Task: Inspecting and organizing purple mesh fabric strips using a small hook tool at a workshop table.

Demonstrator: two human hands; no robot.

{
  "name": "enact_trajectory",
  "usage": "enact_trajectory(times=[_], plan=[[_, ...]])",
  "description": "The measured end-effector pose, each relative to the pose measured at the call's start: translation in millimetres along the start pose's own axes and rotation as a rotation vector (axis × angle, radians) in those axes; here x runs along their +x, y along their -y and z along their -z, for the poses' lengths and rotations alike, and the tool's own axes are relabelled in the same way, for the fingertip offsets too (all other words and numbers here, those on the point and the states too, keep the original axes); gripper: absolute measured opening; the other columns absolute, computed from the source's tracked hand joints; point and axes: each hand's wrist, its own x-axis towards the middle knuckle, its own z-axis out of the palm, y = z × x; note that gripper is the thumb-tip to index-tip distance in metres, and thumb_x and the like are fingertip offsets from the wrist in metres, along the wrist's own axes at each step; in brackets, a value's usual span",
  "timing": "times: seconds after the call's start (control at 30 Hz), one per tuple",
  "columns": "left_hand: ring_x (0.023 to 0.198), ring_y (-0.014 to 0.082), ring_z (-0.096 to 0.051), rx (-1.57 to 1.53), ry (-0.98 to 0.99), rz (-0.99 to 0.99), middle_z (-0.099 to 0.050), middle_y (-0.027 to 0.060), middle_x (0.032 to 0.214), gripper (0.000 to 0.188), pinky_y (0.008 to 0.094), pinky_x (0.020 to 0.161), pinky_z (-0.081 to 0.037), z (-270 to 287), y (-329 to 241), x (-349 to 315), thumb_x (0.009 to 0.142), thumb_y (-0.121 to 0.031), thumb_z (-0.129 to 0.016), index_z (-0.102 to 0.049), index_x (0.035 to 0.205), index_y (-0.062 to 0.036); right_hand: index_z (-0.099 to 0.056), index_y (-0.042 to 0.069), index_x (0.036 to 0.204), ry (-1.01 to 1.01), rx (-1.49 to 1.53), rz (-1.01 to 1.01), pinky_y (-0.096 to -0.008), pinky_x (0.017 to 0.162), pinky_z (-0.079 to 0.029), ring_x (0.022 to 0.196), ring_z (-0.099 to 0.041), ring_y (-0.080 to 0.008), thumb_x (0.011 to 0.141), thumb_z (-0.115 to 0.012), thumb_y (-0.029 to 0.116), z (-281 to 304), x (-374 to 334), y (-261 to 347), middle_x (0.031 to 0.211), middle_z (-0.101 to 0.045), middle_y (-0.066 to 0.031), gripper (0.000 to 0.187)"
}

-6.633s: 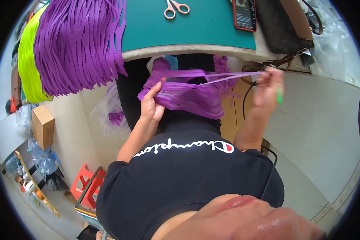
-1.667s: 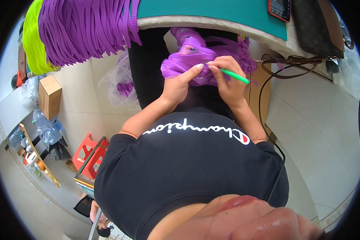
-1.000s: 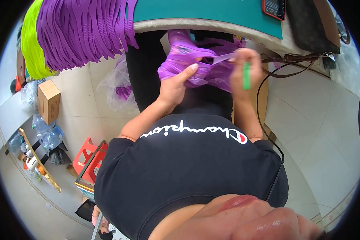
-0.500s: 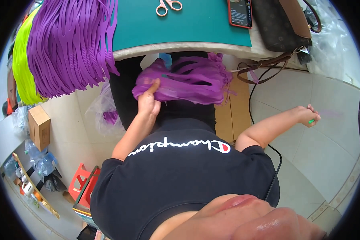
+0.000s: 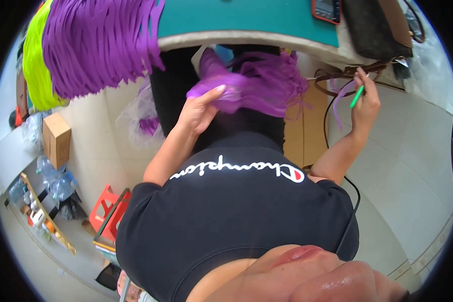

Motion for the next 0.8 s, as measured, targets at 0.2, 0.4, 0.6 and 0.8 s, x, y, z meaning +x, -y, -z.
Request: enact_trajectory(times=[0.2, 0.4, 0.6, 0.8], plan=[[0.105, 0.022, -0.064, 0.165, 0.156, -0.208, -0.066, 0.0125, 0.111, 0.038, 0.0358, 0.096, -0.05, -21, 2, -14, 0.087, 0.002, -0.063, -0.055, 0.124, 0.0027, -0.067, -0.001, 0.106, 0.195, 0.805, 0.031, -0.0221, 0.06, -0.04, 0.066, -0.05, -0.01, 0.102, -0.05, 0.02, -60, -24, 79, 0.08, -0.06, -0.0045, 0.027], [0.109, 0.0204, -0.06, 0.167, 0.123, -0.216, -0.06, 0.0126, 0.118, 0.053, 0.0349, 0.096, -0.048, -34, 9, -13, 0.085, 0.001, -0.067, -0.044, 0.133, 0.0018, -0.057, -0.001, 0.097, 0.401, 1.288, -0.062, -0.0231, 0.069, -0.045, 0.075, -0.055, -0.0112, 0.1, -0.053, 0.011, -102, -56, 133, 0.093, -0.06, -0.0111, 0.013], [0.107, 0.0187, -0.06, 0.166, 0.115, -0.208, -0.061, 0.0116, 0.116, 0.053, 0.0331, 0.095, -0.049, -29, 12, -11, 0.086, 0.002, -0.066, -0.043, 0.134, 0.0017, -0.057, -0.001, 0.097, 0.423, 1.239, -0.121, -0.0231, 0.07, -0.046, 0.077, -0.055, -0.011, 0.098, -0.056, 0.014, -115, -62, 135, 0.095, -0.06, -0.0097, 0.015], [0.106, 0.0181, -0.061, 0.162, 0.1, -0.228, -0.061, 0.0106, 0.115, 0.054, 0.032, 0.094, -0.049, -30, 14, -8, 0.086, 0.003, -0.066, -0.043, 0.135, 0.0019, -0.058, -0.001, 0.096, 0.404, 1.129, -0.039, -0.0233, 0.069, -0.046, 0.076, -0.055, -0.0114, 0.097, -0.058, 0.012, -118, -63, 132, 0.094, -0.06, -0.0091, 0.013]])
